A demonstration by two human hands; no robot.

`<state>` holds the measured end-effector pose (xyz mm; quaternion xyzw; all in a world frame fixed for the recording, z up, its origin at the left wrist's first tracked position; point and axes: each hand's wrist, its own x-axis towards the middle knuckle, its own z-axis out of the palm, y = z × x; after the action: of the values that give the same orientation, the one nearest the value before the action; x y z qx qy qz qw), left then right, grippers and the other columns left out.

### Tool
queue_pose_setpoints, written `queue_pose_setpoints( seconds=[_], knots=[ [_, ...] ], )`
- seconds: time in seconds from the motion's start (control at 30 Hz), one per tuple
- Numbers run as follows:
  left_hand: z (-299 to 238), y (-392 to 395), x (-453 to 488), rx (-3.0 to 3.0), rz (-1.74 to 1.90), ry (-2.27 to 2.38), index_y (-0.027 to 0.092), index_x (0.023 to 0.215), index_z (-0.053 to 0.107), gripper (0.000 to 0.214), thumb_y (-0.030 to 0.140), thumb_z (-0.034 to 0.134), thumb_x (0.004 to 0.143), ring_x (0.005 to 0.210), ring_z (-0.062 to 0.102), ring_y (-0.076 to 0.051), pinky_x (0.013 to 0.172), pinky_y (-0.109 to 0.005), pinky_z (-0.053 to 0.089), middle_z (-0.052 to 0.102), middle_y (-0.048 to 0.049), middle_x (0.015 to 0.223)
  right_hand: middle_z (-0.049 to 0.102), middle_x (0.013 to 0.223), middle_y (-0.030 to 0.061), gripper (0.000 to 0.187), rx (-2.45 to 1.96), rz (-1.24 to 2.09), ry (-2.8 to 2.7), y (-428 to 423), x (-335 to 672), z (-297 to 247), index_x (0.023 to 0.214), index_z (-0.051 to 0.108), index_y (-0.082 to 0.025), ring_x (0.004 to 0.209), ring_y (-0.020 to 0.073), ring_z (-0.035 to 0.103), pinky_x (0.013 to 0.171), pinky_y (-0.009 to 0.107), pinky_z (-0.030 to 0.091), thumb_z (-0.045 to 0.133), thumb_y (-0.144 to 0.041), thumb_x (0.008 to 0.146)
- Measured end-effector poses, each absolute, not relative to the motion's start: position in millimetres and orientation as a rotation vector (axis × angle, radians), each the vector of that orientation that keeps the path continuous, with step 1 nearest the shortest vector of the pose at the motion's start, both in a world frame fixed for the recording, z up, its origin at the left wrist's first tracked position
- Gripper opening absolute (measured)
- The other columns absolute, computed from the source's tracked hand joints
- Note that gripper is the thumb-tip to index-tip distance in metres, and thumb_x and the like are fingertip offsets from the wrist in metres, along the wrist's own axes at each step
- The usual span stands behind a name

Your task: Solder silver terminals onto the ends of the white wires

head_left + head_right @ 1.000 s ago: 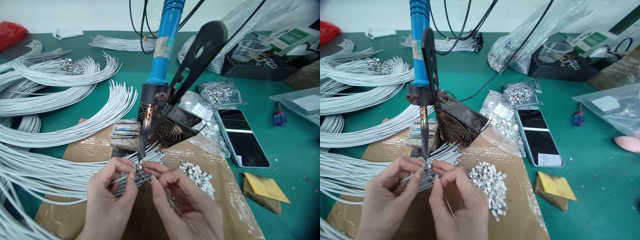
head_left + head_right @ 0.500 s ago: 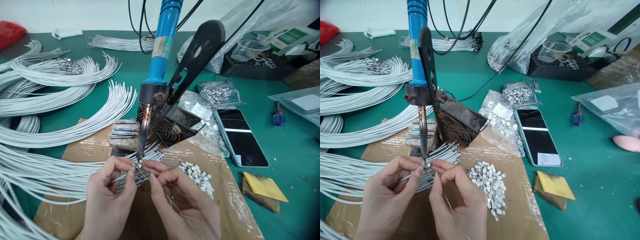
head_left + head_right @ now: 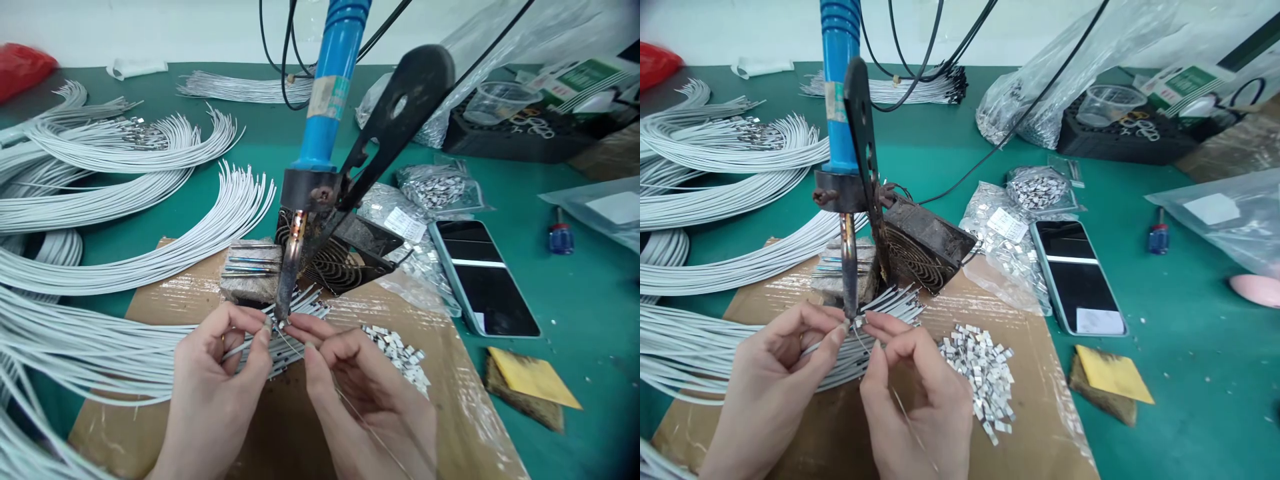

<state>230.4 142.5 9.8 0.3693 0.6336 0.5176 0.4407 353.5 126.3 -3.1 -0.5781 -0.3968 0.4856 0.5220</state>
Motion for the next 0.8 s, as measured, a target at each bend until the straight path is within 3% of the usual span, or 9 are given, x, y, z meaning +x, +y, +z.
queue_pose_setpoints(
  seconds=[0.53,0.8],
  knots=[
    [13.4,147.1,234.1,0.964,1.331,1.584,0.02,0.066,0.069,0.012,0.012,0.076,0.072,0.064,0.075,-0.011,0.059,-0.01,0.057,0.078,0.0021,0.071,0.079,0.115,0.0048,0.021,-1.312,1.161,-0.885,127.1,347.8,0.1,0.074,0.061,-0.023,0.108,0.0192,0.078,0.088,0.02,0.063,0.067,-0.023,0.094],
    [14.0,147.4,233.1,0.963,1.328,1.601,0.019,0.066,0.07,0.01,0.013,0.076,0.072,0.068,0.076,-0.011,0.062,-0.011,0.058,0.079,0.0009,0.074,0.079,0.115,0.0091,0.022,-1.301,1.168,-0.863,127.2,348.1,0.5,0.073,0.061,-0.022,0.106,0.0237,0.078,0.087,0.028,0.065,0.07,-0.025,0.092]
  ],
)
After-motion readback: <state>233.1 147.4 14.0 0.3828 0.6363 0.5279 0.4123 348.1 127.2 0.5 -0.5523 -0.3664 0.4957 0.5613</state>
